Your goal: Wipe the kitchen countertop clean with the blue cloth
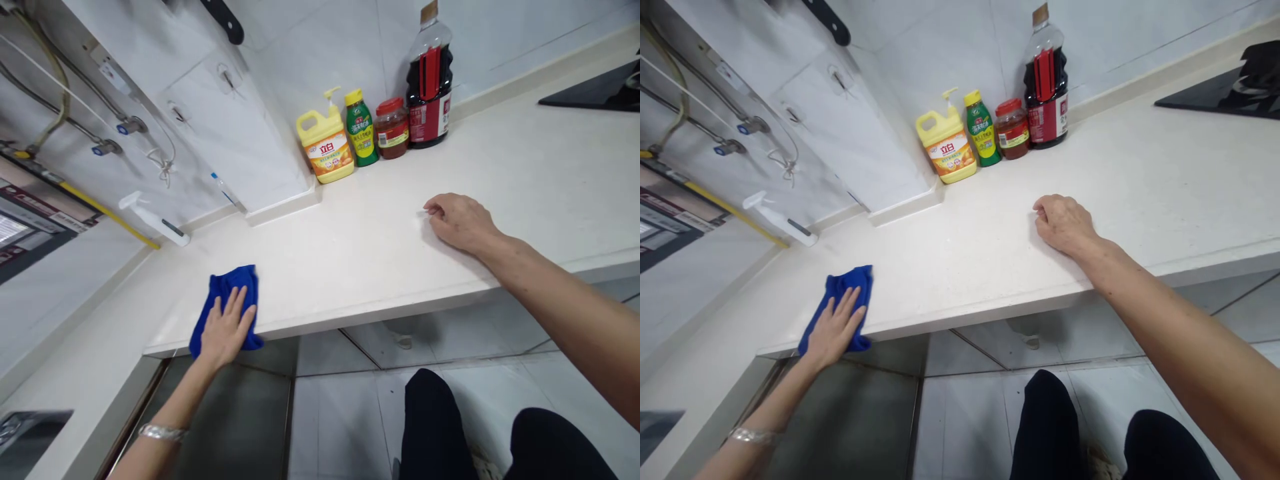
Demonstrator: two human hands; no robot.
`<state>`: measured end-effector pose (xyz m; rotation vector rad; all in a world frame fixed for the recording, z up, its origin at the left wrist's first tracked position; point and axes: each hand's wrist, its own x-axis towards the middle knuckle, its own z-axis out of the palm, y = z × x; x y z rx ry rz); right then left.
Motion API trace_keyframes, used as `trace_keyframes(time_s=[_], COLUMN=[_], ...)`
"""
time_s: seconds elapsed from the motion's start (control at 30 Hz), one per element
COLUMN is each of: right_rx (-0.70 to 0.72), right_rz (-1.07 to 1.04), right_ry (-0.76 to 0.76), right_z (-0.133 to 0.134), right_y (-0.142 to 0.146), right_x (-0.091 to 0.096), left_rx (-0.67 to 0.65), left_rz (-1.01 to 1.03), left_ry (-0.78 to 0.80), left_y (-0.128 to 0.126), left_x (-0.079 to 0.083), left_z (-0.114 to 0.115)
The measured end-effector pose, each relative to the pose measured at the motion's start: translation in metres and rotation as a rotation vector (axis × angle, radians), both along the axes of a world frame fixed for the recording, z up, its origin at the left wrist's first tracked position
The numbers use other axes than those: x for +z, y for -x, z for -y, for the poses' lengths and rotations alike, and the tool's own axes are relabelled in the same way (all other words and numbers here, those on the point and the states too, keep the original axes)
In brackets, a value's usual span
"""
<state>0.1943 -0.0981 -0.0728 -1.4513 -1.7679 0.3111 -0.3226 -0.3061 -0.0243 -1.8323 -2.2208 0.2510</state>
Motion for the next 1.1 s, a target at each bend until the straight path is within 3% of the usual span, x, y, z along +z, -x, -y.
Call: trace_keyframes(time_s=[0.07,0.2,0.33,0.47,0.63,0.87,1.1], right_rx=[0.025,0.047,0.015,-0.009,-0.023,0.007,-0.012], right_rz=[0.040,0.078,0.160,0.234,0.282,0.394,0.104], right_ry=[-0.019,-0.042,-0.047,-0.045,-0.091,-0.141,-0.045], right_z=[-0.001,0.002,0.007,0.011,0.017,0.024,0.015], right_y=[0.000,0.001,0.006,0.010,0.009,0.010,0.002], right_x=[-0.003,-0.003,0.001,0.005,0.003,0.005,0.011], left_rx=[-0.007,-0.196,-0.332,-0.420,-0.509,-0.470,-0.474], left_rz=[0.076,0.147,0.236,0.294,0.349,0.332,0.305], left_ry=[-0.002,-0.020,0.017,0.118,0.180,0.162,0.106], left_y=[-0.048,-0.124,-0.175,-0.207,-0.217,-0.208,-0.171], left_x=[-0.001,-0.003,-0.003,0.001,0.007,0.005,-0.002], left_z=[-0.006,-0.018,-0.033,-0.055,-0.093,-0.163,-0.223])
